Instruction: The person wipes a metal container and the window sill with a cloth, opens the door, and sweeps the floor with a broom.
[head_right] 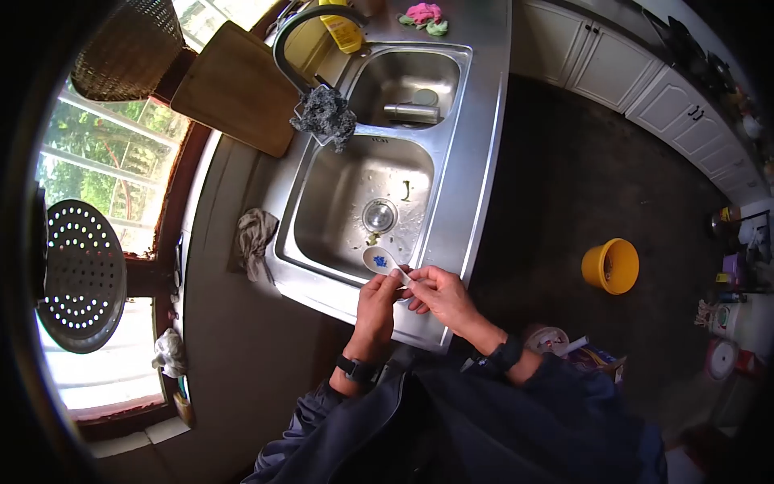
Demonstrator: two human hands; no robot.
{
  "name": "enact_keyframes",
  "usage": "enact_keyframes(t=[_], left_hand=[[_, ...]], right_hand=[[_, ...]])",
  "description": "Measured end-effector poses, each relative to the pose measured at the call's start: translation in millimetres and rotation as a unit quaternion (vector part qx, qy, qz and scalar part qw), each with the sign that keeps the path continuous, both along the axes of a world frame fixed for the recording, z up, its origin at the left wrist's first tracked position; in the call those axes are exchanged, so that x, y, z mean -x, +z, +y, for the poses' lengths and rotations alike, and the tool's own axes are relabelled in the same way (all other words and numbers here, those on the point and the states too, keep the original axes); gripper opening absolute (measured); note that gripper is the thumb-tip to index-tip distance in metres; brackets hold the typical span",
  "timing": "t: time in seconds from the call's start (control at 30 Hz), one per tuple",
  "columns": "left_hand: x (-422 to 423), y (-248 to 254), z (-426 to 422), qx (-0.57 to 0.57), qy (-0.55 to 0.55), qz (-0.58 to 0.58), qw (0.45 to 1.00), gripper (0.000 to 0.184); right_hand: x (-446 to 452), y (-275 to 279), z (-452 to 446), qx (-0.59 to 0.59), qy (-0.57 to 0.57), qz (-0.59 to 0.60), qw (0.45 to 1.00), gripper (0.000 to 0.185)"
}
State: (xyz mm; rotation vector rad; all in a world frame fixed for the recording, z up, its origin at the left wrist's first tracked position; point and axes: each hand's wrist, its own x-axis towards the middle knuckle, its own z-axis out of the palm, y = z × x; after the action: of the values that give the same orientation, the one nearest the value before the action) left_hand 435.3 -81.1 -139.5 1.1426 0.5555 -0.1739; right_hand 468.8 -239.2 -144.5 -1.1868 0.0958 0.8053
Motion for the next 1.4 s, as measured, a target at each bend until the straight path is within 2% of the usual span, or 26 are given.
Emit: enact_keyframes(t=[0.13, 0.23, 0.33, 0.4, 0.47, 0.6, 0.7, 0.8, 0.87, 0.97, 1.07, 1.2, 1.27, 1.33, 1.4], left_hand=[[-12, -15, 1, 0.004, -0.018, 0.005, 1.000, 0.028], [-21, -12, -4, 0.048, -0.036, -0.006, 0.998, 0.030], [-23, -15, -6, 0.058, -0.044, -0.022, 0.997, 0.030], [-18, -23, 1, 0.063, -0.062, -0.024, 0.996, 0.030], [-22, -18, 11, 0.019, -0.020, -0.005, 1.000, 0.029], [-48, -9, 67, -0.073, 0.066, -0.019, 0.995, 0.031], [-66, 2, 121, -0.171, 0.126, 0.007, 0.977, 0.033], [-91, 9, 160, -0.245, 0.189, 0.031, 0.950, 0.029], [-111, 14, 181, -0.318, 0.183, 0.045, 0.929, 0.025], [-140, -7, 213, -0.279, 0.276, 0.099, 0.914, 0.024], [-159, -42, 241, -0.215, 0.362, 0.087, 0.903, 0.018], [-177, -74, 267, -0.206, 0.398, 0.118, 0.886, 0.012], [-176, -81, 289, -0.214, 0.392, 0.124, 0.886, 0.010], [-195, -101, 292, -0.212, 0.350, 0.135, 0.903, 0.009], [-221, -71, 289, -0.225, 0.314, 0.206, 0.899, 0.011]], right_hand=[[-4, 1, 1, 0.067, 0.010, -0.042, 0.997, 0.023], [-6, 11, 0, 0.081, 0.033, -0.040, 0.995, 0.023], [-11, 7, 4, 0.105, 0.010, -0.072, 0.992, 0.024], [-12, 6, 8, 0.115, 0.043, -0.078, 0.989, 0.026], [-23, 7, 13, 0.129, 0.106, -0.082, 0.983, 0.027], [-51, -1, 8, 0.061, 0.248, -0.096, 0.962, 0.032], [-84, -20, -22, 0.011, 0.269, -0.097, 0.958, 0.030], [-141, -23, -76, 0.043, 0.279, -0.123, 0.951, 0.029], [-184, -19, -110, 0.063, 0.239, -0.068, 0.967, 0.028], [-239, -4, -145, 0.079, 0.207, -0.103, 0.970, 0.027], [-284, 22, -155, 0.113, 0.193, -0.157, 0.962, 0.025], [-333, 27, -148, 0.162, 0.196, -0.194, 0.948, 0.023], [-356, 29, -136, 0.181, 0.204, -0.212, 0.938, 0.021], [-382, 34, -122, 0.218, 0.240, -0.284, 0.902, 0.021], [-407, 32, -98, 0.223, 0.211, -0.307, 0.901, 0.026]])
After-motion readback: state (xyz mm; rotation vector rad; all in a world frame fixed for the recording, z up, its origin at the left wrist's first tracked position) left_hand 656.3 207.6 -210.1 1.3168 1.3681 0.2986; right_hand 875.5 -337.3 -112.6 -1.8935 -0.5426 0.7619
